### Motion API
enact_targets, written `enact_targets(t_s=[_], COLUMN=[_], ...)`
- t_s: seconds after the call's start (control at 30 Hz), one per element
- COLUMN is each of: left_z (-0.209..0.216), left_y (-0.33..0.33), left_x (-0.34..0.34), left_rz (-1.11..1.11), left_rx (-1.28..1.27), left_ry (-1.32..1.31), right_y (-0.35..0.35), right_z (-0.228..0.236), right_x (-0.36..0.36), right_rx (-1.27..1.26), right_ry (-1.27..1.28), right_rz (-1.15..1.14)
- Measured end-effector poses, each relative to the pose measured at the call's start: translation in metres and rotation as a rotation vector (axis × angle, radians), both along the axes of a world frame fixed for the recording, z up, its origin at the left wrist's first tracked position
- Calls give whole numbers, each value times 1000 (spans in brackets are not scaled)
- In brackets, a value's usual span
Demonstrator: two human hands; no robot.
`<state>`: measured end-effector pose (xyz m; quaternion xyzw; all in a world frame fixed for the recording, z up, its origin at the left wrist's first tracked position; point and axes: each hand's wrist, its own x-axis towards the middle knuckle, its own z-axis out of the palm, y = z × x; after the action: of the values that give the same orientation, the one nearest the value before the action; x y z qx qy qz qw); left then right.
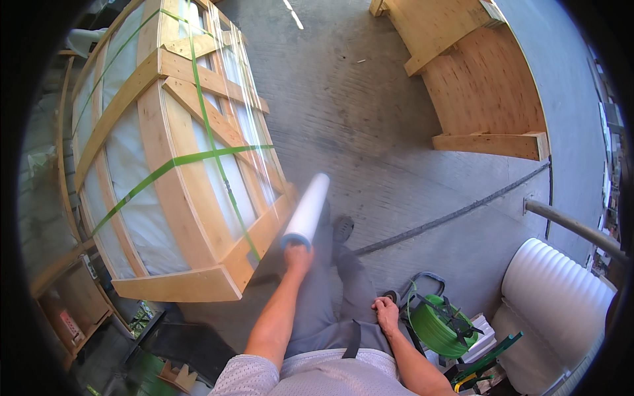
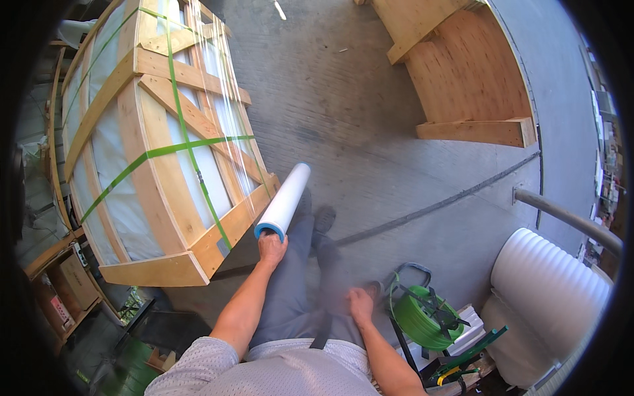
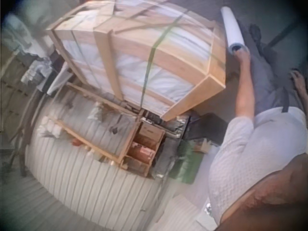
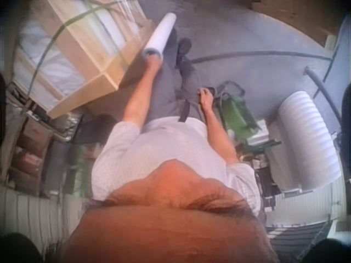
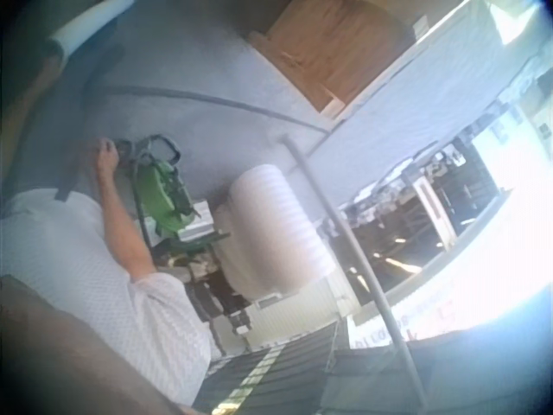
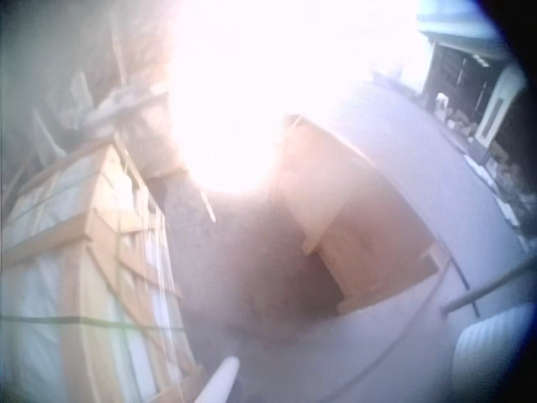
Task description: The person secures a wooden crate with a green strapping tool and then wraps it with a roll of clear plastic film. They move around the crate to apply the film on multiple sides, smoothing it as they go.
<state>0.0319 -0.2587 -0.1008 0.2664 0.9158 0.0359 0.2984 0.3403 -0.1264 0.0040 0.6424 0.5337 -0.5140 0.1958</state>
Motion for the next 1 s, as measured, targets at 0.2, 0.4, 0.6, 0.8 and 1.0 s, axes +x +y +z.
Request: enact_targets(t_s=[0.2,0.4,0.6,0.8,1.0], left_z=[-6,-7,-12,-45,-25], left_y=[-43,-38,-114,-223,-239], left_x=[-4,7,-14,-69,-74], left_rz=[-325,474,-133,-737,-418], left_rx=[27,-104,-85,85,16], left_ry=[-1,-198,-159,-36,26], right_y=[-30,-80,-173,-284,-382], right_z=[-1,3,5,16,24], right_x=[7,-13,-51,-92,-108], right_rx=[142,185,190,202,194], right_ry=[49,20,-120,-235,-130], right_rz=[-60,-177,-236,-278,-567])
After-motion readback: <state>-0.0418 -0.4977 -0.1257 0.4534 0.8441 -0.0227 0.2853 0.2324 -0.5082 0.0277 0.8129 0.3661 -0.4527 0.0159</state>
